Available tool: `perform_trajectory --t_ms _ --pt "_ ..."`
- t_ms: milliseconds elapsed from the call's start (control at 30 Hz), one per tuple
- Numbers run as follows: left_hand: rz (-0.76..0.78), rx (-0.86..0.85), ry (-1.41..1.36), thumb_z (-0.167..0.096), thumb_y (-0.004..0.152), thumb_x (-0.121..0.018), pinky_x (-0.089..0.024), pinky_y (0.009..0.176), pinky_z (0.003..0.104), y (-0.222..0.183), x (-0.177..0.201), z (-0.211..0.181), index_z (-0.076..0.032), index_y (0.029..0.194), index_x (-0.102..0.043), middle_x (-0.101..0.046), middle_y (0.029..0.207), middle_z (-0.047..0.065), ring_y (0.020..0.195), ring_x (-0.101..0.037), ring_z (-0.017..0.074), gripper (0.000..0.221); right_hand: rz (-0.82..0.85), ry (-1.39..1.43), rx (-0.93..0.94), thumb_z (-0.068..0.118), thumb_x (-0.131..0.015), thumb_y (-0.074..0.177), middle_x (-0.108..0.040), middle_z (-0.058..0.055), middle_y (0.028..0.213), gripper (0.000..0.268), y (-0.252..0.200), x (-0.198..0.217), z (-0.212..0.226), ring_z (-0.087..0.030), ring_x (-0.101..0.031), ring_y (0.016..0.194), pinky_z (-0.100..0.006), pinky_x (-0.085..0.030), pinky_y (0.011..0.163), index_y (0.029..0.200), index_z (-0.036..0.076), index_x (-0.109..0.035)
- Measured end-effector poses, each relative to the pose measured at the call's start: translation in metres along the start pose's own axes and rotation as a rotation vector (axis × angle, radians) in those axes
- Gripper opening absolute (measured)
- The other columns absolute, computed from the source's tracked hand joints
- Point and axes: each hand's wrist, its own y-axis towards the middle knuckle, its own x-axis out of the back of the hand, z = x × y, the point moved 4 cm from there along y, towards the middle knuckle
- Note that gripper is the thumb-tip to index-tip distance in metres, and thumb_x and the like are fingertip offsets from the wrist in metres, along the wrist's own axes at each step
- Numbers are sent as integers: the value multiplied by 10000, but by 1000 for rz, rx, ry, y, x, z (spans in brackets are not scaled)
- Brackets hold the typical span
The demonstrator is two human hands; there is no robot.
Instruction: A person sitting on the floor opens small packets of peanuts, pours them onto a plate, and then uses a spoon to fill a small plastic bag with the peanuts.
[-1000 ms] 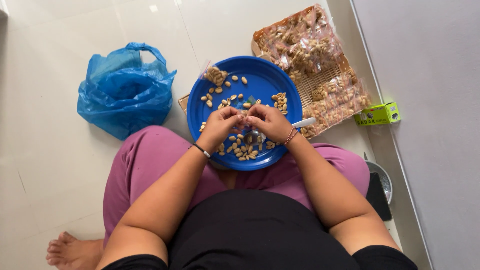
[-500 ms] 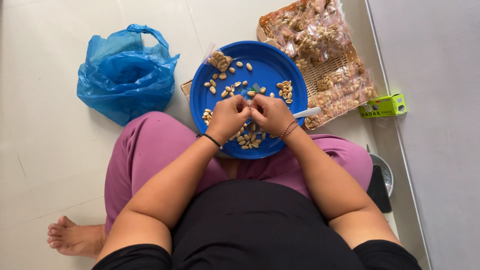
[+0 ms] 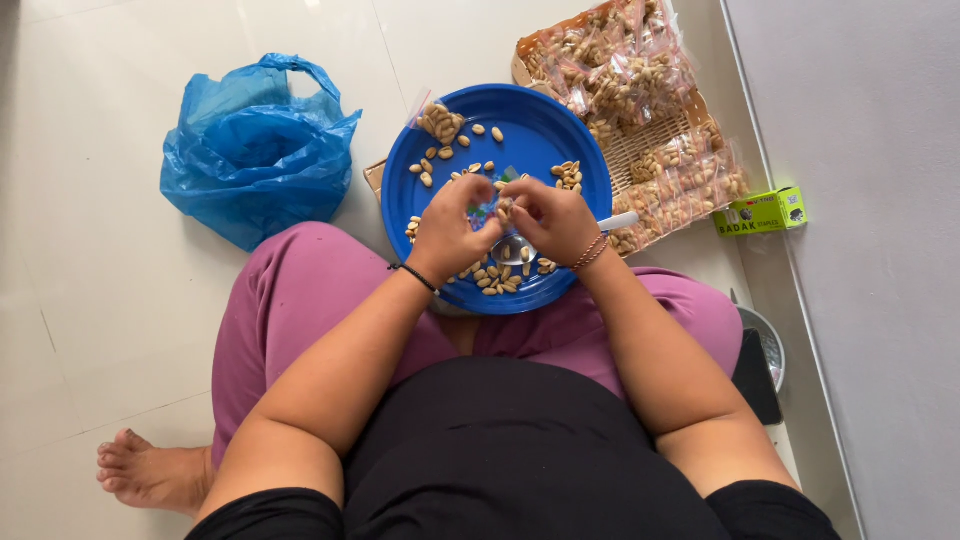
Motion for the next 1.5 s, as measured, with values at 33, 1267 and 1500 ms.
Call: perform_trajectory --t_ms 33,1267,1500 --pt "-2 -1 1 -182 747 -723 -539 817 517 0 2 1 -123 1029 -653 -686 885 164 917 -679 396 296 0 0 3 60 -662 912 -738 -20 743 349 0 -1 -2 -225 -681 653 -351 -571 632 1215 224 -721" --pt "-134 65 -97 -208 888 -734 -568 826 438 9 22 42 -211 1231 -681 -713 979 99 957 -706 332 346 182 -273 -739 463 -757 915 -718 -144 947 406 -25 114 -63 -323 -657 873 -446 -482 749 1080 100 -683" --pt "-302 179 -263 -171 970 -681 -586 811 377 8 30 71 -177 1255 -647 -745 1012 75 946 -713 214 287 53 402 -704 133 -816 879 -668 -11 910 266 -30 108 -57 -70 -646 769 -194 -586 595 1095 65 -675"
